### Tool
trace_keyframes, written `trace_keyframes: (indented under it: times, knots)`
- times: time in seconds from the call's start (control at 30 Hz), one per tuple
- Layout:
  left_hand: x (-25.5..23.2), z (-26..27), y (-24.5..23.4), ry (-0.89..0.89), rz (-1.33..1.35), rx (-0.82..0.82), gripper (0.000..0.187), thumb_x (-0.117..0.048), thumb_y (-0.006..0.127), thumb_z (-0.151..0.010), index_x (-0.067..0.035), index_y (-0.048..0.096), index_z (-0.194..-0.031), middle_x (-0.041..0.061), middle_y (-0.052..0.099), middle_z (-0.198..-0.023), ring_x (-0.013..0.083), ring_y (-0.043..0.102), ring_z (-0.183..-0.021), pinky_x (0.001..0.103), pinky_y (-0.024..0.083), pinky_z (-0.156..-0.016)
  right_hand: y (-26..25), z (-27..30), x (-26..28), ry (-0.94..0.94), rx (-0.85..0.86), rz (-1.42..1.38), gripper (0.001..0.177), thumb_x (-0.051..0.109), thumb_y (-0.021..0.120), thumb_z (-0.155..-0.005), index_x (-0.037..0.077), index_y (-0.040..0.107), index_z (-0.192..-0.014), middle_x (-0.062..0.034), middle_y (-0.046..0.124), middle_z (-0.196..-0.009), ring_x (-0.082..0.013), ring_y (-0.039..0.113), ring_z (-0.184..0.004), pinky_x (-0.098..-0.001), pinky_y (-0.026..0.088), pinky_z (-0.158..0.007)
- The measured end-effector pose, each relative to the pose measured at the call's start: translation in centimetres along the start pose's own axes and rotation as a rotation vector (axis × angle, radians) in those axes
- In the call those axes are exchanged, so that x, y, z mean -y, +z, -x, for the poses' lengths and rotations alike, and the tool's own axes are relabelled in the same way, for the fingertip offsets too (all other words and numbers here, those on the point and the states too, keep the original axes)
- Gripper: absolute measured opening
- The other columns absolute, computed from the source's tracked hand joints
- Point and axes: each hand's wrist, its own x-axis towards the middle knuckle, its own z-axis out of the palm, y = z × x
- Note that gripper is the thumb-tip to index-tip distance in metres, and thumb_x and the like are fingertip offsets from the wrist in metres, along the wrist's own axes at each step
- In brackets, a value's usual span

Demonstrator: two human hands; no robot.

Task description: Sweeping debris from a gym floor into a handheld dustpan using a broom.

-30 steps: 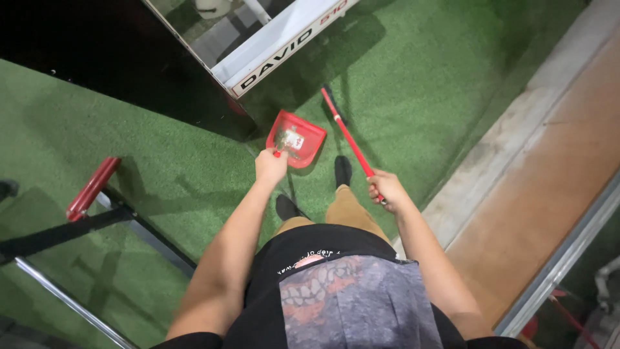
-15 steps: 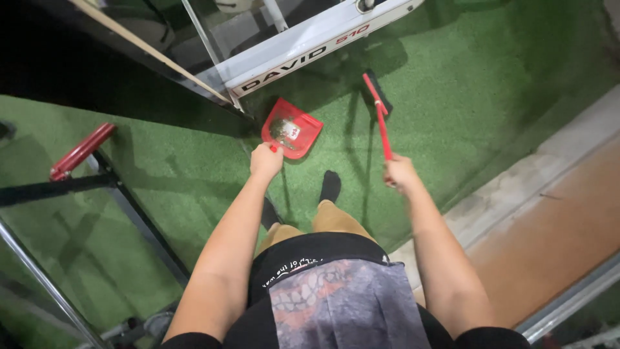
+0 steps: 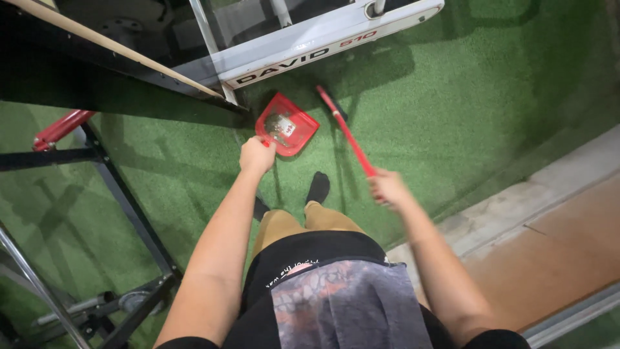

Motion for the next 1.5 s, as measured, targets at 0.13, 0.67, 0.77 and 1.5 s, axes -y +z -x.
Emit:
trace_keyframes:
  times: [0.13, 0.67, 0.77, 1.5]
  knots:
    - [-0.3, -0.1, -0.3, -0.040, 0.007, 0.004, 0.044, -0.039, 0.071, -0.084, -0.011, 0.074, -0.118, 0.018, 0.074, -0.113, 0.0357, 0.071, -0.106, 0.046, 0.056, -0.092, -6.3, 2.2, 4.5, -0.009, -0.019, -0.126, 0.053, 0.008, 0.058, -0.093, 0.014, 0.052, -0.146, 0.0068, 0.044, -0.061, -0.0042, 0.036, -0.043, -0.0232, 0.027, -0.036]
    - [-1.7, -0.2, -0.6, -0.073, 0.010, -0.013, 0.041, -0.041, 0.072, -0.084, -0.014, 0.076, -0.114, 0.018, 0.074, -0.110, 0.0354, 0.071, -0.105, 0.046, 0.056, -0.092, 7.4, -6.3, -1.9, -0.203, -0.089, 0.543, 0.028, 0.006, 0.051, -0.089, 0.002, 0.058, -0.116, -0.0082, 0.061, -0.063, -0.0216, 0.058, -0.048, -0.0385, 0.045, -0.043]
    - [-1.9, -0.5, -1.1, -0.086, 0.014, -0.006, 0.040, -0.041, 0.072, -0.085, -0.013, 0.076, -0.113, 0.018, 0.075, -0.109, 0.0351, 0.072, -0.105, 0.046, 0.056, -0.092, 7.1, -1.7, -0.1, -0.165, 0.011, 0.511, 0.049, 0.008, 0.052, -0.090, 0.009, 0.051, -0.139, -0.0048, 0.055, -0.060, -0.0183, 0.051, -0.043, -0.0357, 0.041, -0.040]
    - [-0.9, -1.2, -1.6, -0.071, 0.105, 0.007, 0.041, -0.037, 0.073, -0.081, -0.023, 0.074, -0.120, 0.016, 0.074, -0.109, 0.0349, 0.071, -0.102, 0.046, 0.056, -0.091, 7.8, -16.7, 3.0, -0.445, -0.203, 0.670, 0.022, 0.008, 0.056, -0.086, 0.001, 0.068, -0.104, -0.0126, 0.070, -0.074, -0.0232, 0.066, -0.065, -0.0413, 0.052, -0.057]
